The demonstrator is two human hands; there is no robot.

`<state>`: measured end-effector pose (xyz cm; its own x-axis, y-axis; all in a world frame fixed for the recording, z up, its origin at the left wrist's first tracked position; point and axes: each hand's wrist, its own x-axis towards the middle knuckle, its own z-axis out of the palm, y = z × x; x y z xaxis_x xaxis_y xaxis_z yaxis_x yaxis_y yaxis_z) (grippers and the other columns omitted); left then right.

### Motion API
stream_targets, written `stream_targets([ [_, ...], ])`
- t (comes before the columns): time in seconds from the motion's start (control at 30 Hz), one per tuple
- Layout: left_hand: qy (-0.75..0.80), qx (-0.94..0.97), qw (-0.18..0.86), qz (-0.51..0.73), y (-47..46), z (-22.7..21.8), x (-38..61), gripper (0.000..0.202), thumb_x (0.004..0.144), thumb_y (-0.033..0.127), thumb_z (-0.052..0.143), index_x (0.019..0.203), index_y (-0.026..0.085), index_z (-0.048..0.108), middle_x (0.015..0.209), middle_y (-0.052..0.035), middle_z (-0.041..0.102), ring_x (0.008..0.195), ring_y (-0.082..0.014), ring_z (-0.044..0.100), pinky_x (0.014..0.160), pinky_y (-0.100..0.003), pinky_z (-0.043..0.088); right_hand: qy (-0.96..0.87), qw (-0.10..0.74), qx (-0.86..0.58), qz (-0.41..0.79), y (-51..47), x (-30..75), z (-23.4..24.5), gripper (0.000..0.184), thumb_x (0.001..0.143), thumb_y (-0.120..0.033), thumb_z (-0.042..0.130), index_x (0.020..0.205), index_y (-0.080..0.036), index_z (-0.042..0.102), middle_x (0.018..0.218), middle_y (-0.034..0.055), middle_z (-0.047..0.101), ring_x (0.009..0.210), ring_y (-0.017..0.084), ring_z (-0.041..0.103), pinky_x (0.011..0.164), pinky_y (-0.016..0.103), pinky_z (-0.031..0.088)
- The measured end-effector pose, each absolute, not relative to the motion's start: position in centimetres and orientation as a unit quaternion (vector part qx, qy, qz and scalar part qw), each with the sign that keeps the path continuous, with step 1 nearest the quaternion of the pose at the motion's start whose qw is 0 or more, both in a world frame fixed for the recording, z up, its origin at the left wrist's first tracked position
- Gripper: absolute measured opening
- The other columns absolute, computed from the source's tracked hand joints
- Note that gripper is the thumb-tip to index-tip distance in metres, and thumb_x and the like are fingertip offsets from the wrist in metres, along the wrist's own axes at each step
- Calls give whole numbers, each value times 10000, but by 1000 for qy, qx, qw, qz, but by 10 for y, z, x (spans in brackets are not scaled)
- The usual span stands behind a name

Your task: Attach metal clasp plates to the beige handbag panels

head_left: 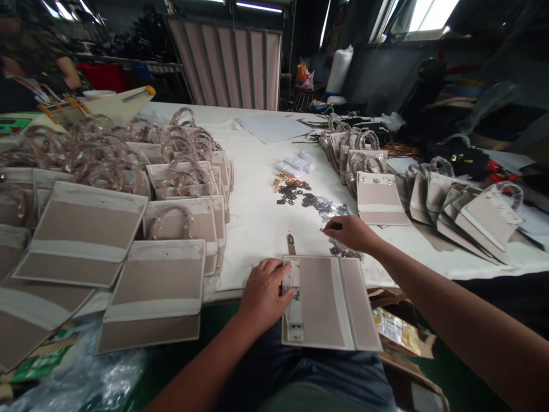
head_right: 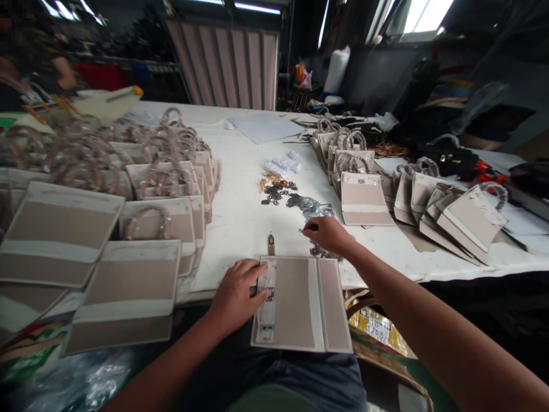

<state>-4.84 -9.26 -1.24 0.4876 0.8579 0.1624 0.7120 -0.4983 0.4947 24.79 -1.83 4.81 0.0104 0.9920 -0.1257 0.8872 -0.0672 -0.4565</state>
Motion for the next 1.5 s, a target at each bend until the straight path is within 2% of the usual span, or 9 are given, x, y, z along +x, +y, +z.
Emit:
stream_targets([
  [0.13,473,837,193,199,-92,-14,-47,536,815,252,839,1330,220,696,1284,-103,695,1251,-319,597,1070,-484,503,-725,141,-561,373,-53,192,51,215,895,-301,649,972,-205,825,827,5,782,687,156,633,670,253,460],
  [0.23,477,833,192,205,-94,-15,-47,566,813,286,849,1341,202,663,1297,-111,694,1256,-322,596,1077,-478,498,-722,136,-551,396,-61,167,42,205,882,-244,636,955,-181,817,795,7,770,682,156,630,680,253,464],
  [0.37,475,835,184,207,-96,-16,-48,575,813,308,853,1336,190,647,1295,-121,696,1258,-332,596,1074,-483,497,-733,128,-575,340,-61,158,33,187,862,-198,653,942,-198,822,872,16,797,789,177,683,746,257,467],
  [0.47,471,838,179,208,-95,-17,-48,559,818,297,843,1333,202,646,1295,-119,696,1257,-331,599,1065,-484,500,-732,109,-595,312,-62,156,34,173,863,-209,661,921,-205,823,859,21,795,786,183,688,724,264,455],
  [0.87,467,843,170,208,-95,-17,-48,555,821,319,846,1328,215,645,1286,-113,696,1244,-330,605,1045,-484,506,-722,90,-595,341,-59,157,39,166,837,-190,655,892,-175,811,805,16,765,762,166,665,696,242,452],
  [1.17,468,842,173,207,-95,-16,-48,529,834,330,840,1312,209,648,1280,-112,694,1231,-325,600,1042,-479,501,-722,42,-651,233,-64,146,40,135,877,-298,673,908,-251,795,910,28,794,809,200,674,660,283,383],
  [1.37,472,839,179,206,-95,-11,-47,494,825,320,847,1278,207,682,1257,-114,713,1219,-326,612,1029,-473,506,-722,54,-666,176,-74,147,32,127,888,-338,680,920,-256,772,1016,41,796,878,214,682,664,288,358],
  [1.5,484,832,181,204,-90,-9,-46,478,820,321,845,1273,232,719,1213,-98,749,1194,-329,634,1005,-476,509,-713,54,-679,170,-80,148,25,188,926,-397,663,971,-264,788,954,54,804,843,221,695,652,299,341],
])
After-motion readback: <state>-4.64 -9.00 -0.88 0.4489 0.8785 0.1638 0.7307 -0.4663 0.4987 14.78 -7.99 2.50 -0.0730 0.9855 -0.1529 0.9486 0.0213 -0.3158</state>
